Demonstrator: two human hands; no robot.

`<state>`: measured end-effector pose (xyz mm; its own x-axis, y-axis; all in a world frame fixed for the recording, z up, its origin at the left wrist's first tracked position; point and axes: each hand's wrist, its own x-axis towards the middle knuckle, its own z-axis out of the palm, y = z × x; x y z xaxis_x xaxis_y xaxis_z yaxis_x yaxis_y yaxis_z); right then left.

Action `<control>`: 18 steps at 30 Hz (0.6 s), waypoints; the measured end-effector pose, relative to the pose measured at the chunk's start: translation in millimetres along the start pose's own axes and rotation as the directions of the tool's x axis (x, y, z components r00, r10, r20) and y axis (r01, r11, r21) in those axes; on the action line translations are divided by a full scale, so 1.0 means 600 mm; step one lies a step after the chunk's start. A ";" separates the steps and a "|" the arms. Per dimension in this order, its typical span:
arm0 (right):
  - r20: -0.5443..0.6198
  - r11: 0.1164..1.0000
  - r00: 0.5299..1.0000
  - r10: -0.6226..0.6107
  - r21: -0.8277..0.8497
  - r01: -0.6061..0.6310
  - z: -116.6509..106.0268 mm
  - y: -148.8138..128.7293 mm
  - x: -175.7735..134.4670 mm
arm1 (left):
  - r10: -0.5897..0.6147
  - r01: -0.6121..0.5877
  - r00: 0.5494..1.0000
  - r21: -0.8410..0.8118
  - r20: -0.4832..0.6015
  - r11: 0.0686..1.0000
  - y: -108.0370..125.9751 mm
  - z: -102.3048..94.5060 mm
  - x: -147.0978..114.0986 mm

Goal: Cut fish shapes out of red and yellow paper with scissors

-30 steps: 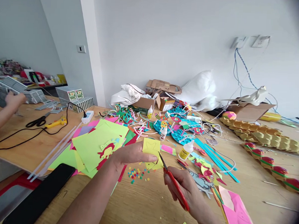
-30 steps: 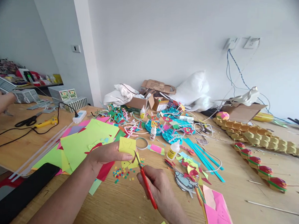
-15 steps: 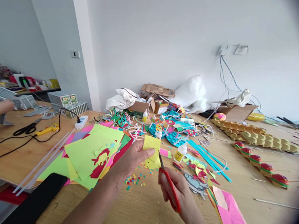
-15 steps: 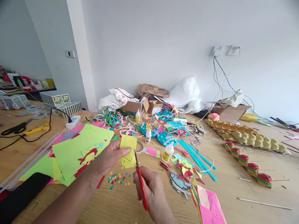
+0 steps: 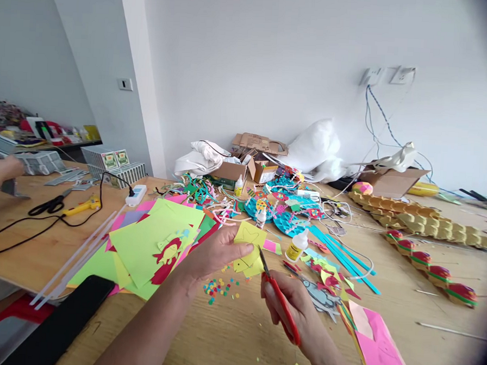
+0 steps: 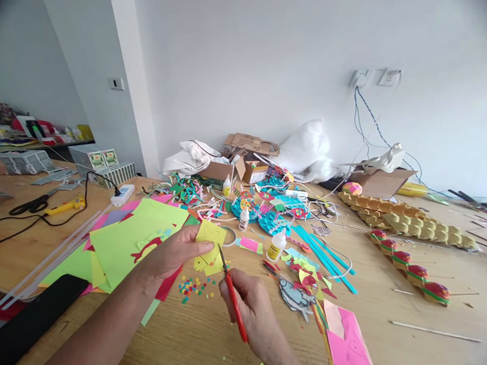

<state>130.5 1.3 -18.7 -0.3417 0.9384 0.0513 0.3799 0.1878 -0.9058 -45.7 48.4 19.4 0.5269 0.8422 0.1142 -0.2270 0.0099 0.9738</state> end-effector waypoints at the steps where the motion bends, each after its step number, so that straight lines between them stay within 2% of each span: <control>1: 0.000 1.000 1.000 0.001 -0.007 -0.001 0.000 0.000 0.000 | -0.003 0.003 1.000 -0.003 0.002 1.000 0.000 0.000 0.000; 18: -0.005 0.996 0.999 -0.048 -0.081 0.047 0.001 0.002 0.002 | -0.005 0.006 1.000 -0.020 0.025 1.000 0.006 -0.003 -0.002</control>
<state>130.3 2.3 -20.0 -0.3555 0.9297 0.0964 0.4319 0.2548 -0.8652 -48.5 48.4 22.3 0.5482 0.8286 0.1139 -0.2399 0.0254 0.9705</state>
